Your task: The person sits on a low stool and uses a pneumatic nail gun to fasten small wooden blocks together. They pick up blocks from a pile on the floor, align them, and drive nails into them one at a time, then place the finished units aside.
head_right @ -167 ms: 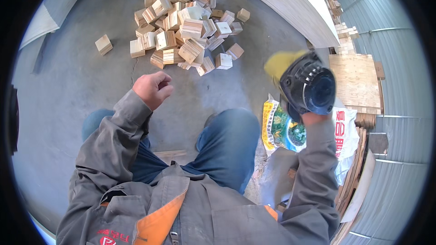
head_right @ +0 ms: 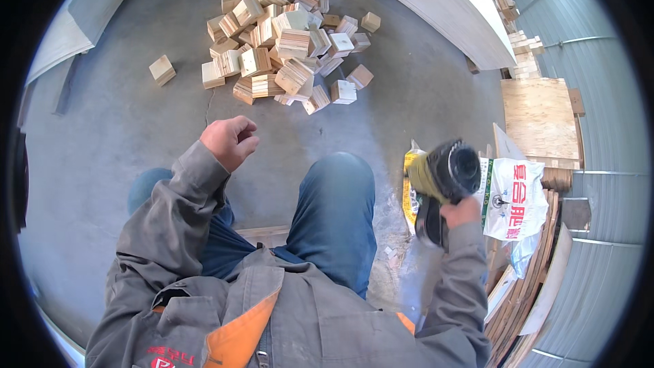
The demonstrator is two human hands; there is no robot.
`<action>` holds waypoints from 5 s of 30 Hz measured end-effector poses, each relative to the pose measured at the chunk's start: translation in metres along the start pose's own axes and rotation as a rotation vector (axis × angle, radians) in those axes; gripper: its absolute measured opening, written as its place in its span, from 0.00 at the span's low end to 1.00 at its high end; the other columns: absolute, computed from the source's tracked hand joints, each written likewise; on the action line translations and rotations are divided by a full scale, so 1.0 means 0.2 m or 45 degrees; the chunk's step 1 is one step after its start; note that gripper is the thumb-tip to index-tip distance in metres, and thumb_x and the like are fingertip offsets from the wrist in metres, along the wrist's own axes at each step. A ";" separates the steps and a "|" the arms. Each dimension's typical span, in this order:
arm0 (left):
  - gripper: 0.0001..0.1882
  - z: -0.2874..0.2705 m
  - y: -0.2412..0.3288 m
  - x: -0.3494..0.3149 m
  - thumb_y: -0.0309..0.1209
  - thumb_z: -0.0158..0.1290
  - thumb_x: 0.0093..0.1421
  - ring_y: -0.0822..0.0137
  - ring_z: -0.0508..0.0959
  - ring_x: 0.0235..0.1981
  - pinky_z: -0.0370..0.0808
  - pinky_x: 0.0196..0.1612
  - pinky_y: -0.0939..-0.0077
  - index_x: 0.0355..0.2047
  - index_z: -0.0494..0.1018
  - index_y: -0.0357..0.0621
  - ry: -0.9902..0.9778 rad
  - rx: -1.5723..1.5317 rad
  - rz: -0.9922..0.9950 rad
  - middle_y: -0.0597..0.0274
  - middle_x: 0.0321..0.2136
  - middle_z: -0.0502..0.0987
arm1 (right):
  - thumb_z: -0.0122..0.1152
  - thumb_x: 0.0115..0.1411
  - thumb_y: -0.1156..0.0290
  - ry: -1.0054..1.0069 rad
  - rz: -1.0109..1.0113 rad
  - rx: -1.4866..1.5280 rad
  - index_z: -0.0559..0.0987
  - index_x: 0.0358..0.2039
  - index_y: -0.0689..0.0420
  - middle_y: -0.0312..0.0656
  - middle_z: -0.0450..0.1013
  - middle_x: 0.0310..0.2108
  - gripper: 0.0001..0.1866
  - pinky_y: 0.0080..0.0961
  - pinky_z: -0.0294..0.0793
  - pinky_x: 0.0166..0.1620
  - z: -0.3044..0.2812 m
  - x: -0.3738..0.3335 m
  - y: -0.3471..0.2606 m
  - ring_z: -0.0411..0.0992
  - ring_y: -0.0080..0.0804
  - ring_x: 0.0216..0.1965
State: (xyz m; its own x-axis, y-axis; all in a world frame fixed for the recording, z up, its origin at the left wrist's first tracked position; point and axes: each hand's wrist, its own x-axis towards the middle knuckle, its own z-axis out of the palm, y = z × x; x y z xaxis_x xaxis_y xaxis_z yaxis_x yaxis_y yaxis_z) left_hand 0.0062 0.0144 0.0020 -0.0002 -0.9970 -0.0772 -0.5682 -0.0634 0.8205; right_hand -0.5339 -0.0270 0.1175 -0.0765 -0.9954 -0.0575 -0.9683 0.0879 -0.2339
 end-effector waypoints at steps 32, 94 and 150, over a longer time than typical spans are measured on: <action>0.32 1.33 -0.53 -0.51 0.49 0.62 0.60 0.46 0.77 0.57 0.72 0.61 0.57 0.62 0.74 0.49 -1.804 0.304 -0.350 0.44 0.55 0.78 | 0.70 0.51 0.60 -0.512 0.521 0.131 0.86 0.37 0.54 0.49 0.83 0.37 0.15 0.39 0.78 0.46 1.66 0.15 0.84 0.81 0.45 0.44; 0.15 1.33 -0.86 -0.95 0.30 0.57 0.55 0.51 0.80 0.47 0.74 0.50 0.56 0.44 0.79 0.50 -2.544 -0.259 -0.359 0.50 0.41 0.81 | 0.64 0.51 0.67 -0.589 0.404 0.117 0.85 0.39 0.55 0.58 0.81 0.39 0.15 0.45 0.79 0.49 1.80 0.09 0.52 0.77 0.60 0.46; 0.35 0.61 -0.62 0.94 0.45 0.58 0.60 0.53 0.77 0.57 0.74 0.60 0.58 0.64 0.66 0.45 -0.049 -1.634 -0.440 0.54 0.57 0.77 | 0.60 0.56 0.71 -0.723 0.613 -0.043 0.85 0.45 0.52 0.54 0.80 0.47 0.16 0.44 0.77 0.55 1.70 0.12 0.25 0.76 0.56 0.53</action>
State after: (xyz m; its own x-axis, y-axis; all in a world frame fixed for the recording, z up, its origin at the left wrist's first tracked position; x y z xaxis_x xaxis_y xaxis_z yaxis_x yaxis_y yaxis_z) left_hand -0.0238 -0.1593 -0.1832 -0.0494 -0.9209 -0.3868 0.6303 -0.3291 0.7031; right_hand -0.5042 -0.0340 -0.2251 -0.3682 -0.6735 -0.6409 -0.8662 0.4989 -0.0267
